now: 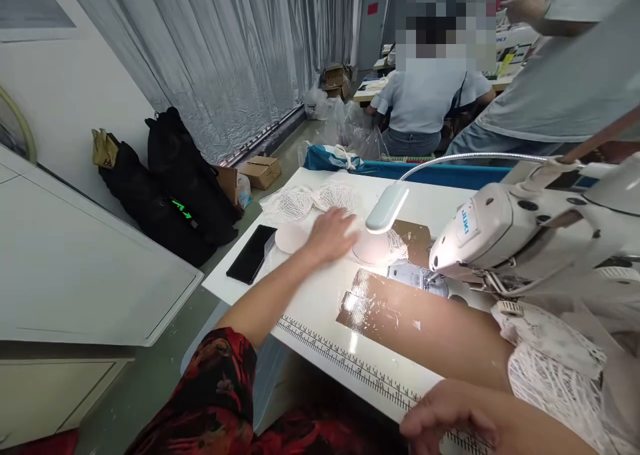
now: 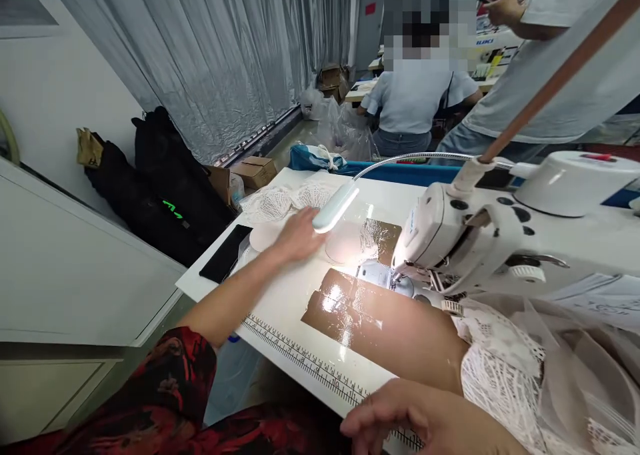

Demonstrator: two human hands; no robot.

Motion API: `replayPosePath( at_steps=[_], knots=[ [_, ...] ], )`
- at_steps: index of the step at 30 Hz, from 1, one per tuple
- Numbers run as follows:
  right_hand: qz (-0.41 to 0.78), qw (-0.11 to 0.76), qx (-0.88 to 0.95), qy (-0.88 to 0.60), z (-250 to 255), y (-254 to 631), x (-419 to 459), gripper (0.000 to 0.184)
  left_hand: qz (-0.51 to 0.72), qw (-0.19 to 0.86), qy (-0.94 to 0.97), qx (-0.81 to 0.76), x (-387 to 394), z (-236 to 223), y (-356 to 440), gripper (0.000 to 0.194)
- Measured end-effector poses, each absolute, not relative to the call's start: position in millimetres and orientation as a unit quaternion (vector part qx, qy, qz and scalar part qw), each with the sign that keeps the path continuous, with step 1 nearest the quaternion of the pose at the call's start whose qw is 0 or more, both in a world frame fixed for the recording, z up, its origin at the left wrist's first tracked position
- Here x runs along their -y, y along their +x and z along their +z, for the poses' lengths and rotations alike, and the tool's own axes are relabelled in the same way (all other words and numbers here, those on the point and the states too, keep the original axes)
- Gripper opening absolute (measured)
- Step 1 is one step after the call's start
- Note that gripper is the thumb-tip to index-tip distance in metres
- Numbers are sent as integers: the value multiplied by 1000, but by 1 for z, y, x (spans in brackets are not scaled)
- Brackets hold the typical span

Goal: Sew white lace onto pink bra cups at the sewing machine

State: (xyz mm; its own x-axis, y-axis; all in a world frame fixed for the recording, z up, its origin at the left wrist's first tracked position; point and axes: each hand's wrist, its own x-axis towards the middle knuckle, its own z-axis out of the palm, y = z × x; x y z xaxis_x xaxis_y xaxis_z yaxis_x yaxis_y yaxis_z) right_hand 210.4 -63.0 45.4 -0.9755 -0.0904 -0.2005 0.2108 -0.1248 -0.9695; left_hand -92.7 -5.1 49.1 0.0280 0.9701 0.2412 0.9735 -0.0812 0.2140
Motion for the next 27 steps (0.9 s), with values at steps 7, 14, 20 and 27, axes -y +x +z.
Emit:
replayPosePath(
  at_steps=[7,14,20,27],
  knots=[
    [-781,78,-617,59,23,218,64,65,-111,-12,-658,745,41,62,-180,11],
    [-803,22,-593,51,23,218,54,56,-167,-225,-740,612,74,70,-138,16],
    [-735,-154,-643,152,21,226,39,41,-242,-512,-703,430,64,59,-51,17],
    [-305,-192,-858,366,30,216,38,27,-240,-405,-767,437,27,25,0,43]
  ],
)
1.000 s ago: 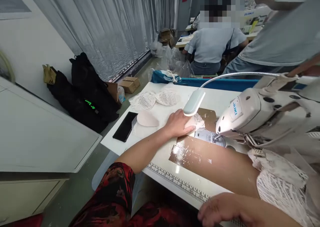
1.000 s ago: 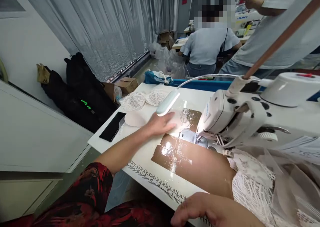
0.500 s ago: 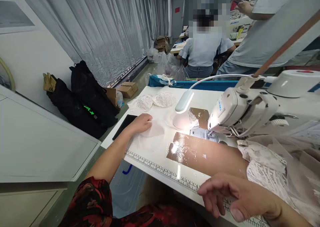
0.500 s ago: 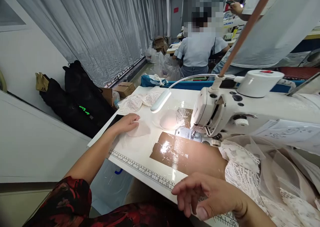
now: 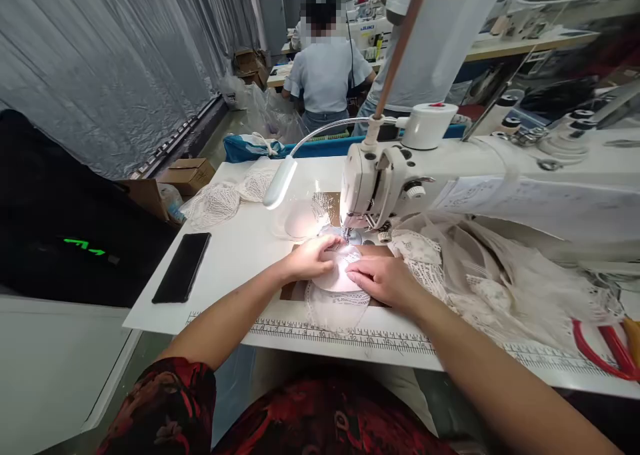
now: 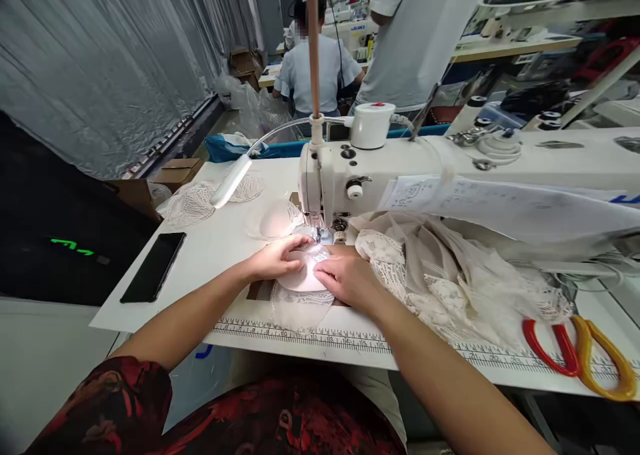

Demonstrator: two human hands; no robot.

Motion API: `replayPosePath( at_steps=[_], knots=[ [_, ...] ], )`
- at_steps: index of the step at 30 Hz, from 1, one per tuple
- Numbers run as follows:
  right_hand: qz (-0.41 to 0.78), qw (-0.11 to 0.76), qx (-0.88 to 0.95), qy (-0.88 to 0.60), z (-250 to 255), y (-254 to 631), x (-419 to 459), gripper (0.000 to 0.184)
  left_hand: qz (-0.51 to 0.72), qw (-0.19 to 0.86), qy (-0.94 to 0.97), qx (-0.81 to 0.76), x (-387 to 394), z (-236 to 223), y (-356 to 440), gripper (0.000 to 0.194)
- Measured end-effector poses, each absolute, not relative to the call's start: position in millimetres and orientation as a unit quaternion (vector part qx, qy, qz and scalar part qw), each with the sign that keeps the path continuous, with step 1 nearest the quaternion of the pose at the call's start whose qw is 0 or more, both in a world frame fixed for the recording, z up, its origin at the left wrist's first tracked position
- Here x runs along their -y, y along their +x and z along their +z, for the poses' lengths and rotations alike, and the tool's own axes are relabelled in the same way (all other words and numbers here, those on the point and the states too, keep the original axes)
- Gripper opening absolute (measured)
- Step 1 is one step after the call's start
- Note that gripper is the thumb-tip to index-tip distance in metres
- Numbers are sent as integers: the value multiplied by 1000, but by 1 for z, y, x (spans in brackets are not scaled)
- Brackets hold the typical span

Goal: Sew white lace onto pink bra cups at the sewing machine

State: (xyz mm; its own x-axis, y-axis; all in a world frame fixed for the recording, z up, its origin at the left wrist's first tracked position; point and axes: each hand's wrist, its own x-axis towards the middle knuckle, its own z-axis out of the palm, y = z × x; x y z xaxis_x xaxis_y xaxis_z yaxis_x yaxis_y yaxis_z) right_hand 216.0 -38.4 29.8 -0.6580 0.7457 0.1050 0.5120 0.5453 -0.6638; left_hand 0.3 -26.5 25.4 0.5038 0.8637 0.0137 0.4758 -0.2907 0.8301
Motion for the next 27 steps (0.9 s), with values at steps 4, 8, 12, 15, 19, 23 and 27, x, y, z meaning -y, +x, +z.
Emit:
replayPosePath(
  at_steps=[4,8,12,15,19,23,27],
  knots=[
    [270,160,879,-360,28,215,41,27,288,397,713,-501,14,19,-1,27],
    [273,177,880,-346,28,216,41,34,263,336,751,-504,9,20,0,20],
    [178,199,863,-429,26,212,40,26,201,293,800,-484,10,30,5,20],
    [111,124,868,-468,25,208,39,29,180,168,826,-507,20,43,11,26],
    [69,89,869,-481,22,204,39,29,90,62,884,-454,44,53,20,23],
    [48,97,870,-481,20,204,41,29,48,29,896,-440,52,42,22,31],
    [33,94,866,-489,19,203,41,30,64,34,907,-415,41,28,12,42]
  ],
)
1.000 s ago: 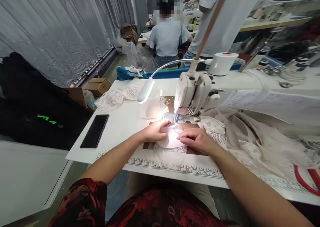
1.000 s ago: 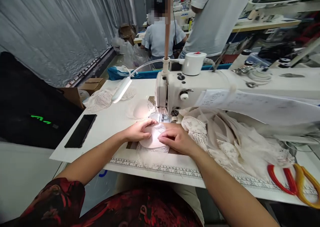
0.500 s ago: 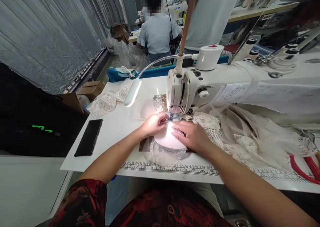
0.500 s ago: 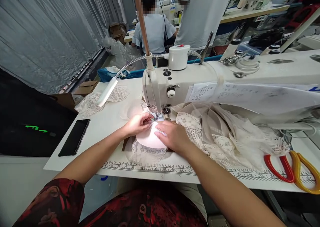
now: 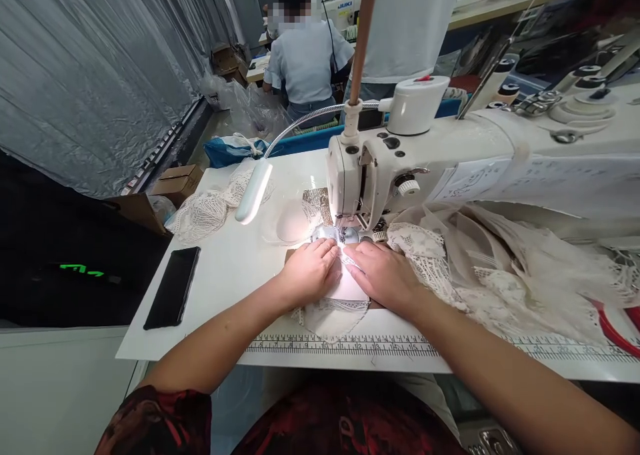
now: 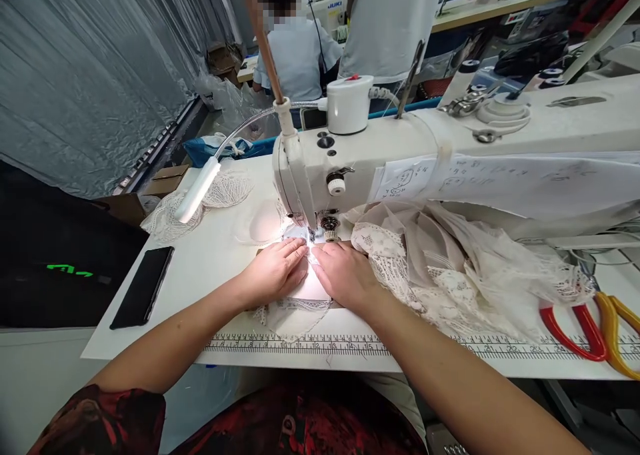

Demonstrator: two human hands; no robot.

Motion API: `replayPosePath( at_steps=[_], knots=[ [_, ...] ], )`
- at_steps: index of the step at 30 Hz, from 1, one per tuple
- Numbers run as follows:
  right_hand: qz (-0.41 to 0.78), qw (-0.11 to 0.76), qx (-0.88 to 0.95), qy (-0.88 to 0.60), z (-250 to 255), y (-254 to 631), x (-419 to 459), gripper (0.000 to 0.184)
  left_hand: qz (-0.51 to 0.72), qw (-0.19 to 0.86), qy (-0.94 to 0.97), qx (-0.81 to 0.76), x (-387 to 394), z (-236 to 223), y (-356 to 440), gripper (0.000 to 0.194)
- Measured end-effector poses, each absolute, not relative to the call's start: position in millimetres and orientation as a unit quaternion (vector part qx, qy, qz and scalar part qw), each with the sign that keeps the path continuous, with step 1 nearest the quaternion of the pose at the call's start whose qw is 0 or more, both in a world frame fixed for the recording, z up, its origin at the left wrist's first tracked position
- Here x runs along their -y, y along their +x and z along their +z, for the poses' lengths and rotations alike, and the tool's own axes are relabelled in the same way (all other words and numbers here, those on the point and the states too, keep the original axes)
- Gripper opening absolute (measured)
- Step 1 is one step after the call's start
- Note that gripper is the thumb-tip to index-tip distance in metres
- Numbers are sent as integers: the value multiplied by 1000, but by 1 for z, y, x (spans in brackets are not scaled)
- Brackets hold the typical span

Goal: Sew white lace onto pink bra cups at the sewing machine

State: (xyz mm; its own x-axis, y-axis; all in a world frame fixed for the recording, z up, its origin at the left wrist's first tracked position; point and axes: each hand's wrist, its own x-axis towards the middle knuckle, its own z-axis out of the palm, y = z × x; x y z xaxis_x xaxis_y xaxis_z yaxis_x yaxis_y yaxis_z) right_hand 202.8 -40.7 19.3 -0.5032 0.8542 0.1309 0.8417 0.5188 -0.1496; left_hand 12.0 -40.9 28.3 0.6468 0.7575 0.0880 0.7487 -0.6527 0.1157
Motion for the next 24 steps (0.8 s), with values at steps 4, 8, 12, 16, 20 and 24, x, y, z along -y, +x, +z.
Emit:
replayPosePath(
  at_steps=[4,8,12,16,20,24],
  knots=[
    [23,90,860,-501,17,200,39,29,80,40,923,-375,27,23,3,47],
    [19,83,856,-510,15,197,37,29,109,32,937,-330,14,19,-3,46],
    [19,78,851,-518,17,194,36,32,108,38,949,-294,2,21,-9,47],
    [46,86,851,-517,19,198,35,31,85,16,958,-273,-1,32,-13,39],
    [87,120,832,-534,18,206,33,36,62,5,961,-268,9,43,-10,35],
    [103,140,827,-535,15,211,31,39,81,44,957,-275,18,38,-5,45]
  ],
)
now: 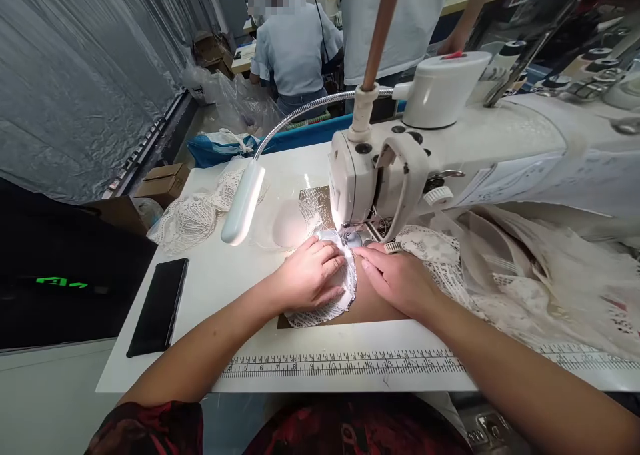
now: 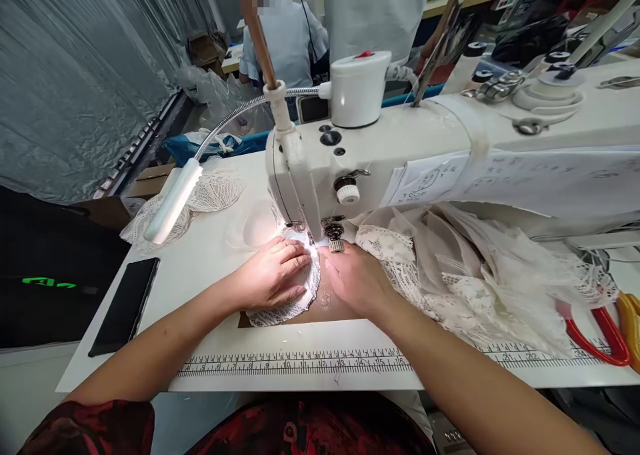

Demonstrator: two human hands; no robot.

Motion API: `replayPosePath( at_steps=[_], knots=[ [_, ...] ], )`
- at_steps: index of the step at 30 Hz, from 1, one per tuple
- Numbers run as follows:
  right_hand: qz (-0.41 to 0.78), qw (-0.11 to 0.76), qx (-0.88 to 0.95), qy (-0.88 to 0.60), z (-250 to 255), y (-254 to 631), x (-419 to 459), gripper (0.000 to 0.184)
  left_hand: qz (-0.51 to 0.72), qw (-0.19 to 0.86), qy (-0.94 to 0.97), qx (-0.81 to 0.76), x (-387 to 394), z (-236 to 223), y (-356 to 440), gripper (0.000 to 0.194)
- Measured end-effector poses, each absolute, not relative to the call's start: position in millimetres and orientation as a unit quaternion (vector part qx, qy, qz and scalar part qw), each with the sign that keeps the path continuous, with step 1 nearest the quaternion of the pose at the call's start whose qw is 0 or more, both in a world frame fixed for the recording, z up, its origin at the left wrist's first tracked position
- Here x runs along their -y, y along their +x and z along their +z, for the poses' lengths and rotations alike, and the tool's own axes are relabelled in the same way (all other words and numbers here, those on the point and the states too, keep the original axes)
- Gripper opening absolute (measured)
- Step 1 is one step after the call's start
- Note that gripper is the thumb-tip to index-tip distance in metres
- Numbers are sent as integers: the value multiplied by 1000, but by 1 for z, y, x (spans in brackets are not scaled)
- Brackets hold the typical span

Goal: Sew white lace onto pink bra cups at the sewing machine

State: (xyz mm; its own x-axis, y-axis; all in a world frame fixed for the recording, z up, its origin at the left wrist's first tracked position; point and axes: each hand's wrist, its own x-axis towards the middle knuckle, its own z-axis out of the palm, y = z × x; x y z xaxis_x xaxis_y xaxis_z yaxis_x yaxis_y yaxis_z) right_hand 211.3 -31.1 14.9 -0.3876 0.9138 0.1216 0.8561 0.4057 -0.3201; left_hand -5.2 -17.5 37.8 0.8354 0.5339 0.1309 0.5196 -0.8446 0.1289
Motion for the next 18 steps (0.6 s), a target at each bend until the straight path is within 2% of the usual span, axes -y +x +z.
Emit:
replayPosePath(
  at_steps=[8,18],
  knots=[
    [110,160,840,-507,12,211,33,40,110,57,956,-264,16,25,-9,45],
    [68,121,867,-478,18,203,34,35,133,71,956,-253,9,22,-12,40]
  ],
)
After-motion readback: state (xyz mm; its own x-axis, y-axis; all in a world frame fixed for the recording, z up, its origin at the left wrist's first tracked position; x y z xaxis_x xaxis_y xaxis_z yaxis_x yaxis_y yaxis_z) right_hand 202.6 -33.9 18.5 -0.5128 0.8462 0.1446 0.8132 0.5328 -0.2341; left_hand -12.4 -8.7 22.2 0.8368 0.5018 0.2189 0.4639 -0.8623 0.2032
